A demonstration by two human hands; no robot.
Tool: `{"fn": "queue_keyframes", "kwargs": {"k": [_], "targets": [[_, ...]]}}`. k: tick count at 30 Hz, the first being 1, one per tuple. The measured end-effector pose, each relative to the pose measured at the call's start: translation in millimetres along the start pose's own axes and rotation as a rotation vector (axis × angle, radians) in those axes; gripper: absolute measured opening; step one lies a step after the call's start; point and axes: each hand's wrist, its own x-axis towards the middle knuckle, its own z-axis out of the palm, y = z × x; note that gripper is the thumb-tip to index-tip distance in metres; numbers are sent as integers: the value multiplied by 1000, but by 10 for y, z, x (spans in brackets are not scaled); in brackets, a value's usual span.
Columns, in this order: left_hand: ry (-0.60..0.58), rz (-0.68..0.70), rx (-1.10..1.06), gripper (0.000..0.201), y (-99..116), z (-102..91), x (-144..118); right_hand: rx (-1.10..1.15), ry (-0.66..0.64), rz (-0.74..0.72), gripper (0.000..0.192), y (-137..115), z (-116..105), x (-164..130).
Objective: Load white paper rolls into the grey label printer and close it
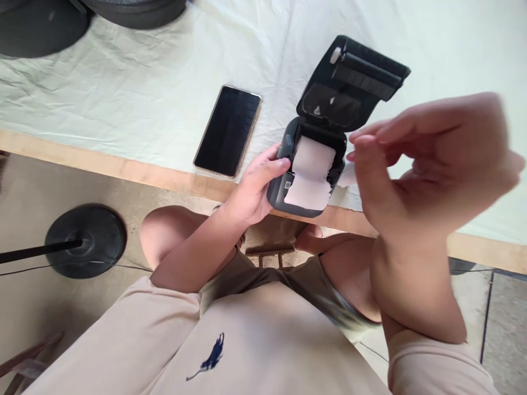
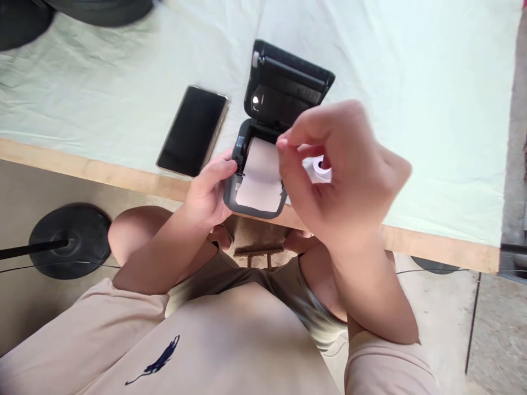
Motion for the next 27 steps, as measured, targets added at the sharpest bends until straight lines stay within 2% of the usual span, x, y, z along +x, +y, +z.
{"fn": "queue_keyframes", "kwargs": {"k": [4, 7, 9, 11, 14, 16, 18, 19, 21, 24, 27], "targets": [[-26, 1, 31, 36, -11, -4, -15, 15, -56, 36, 42, 17, -54, 141], [-5, -3, 70, 41, -11, 23, -31, -130, -100, 91, 31, 94, -116, 259], [30, -2, 92, 37, -5, 45, -33, -330, -119, 107, 27, 121, -129, 315], [35, 7, 91, 30, 1, 61, -26, -484, -132, 114, 34, 89, -136, 346], [3, 11, 47, 17, 5, 67, -13, -396, -132, 125, 43, -43, -195, 330], [3, 17, 11, 11, 4, 64, -9, -184, 1, 123, 42, -94, -270, 287], [26, 48, -7, 10, 2, 61, -5, 34, 275, 108, 36, -37, -348, 245], [43, 71, -8, 10, 2, 61, -3, 131, 429, 111, 32, 41, -380, 229], [82, 92, 6, 9, 2, 64, 4, 305, 627, 173, 27, 274, -424, 201], [106, 73, 13, 9, 2, 70, 20, 428, 616, 369, 30, 703, -424, 113], [89, 84, -5, 11, -8, 66, 40, 264, 543, 343, 34, 1075, -356, -51]]}}
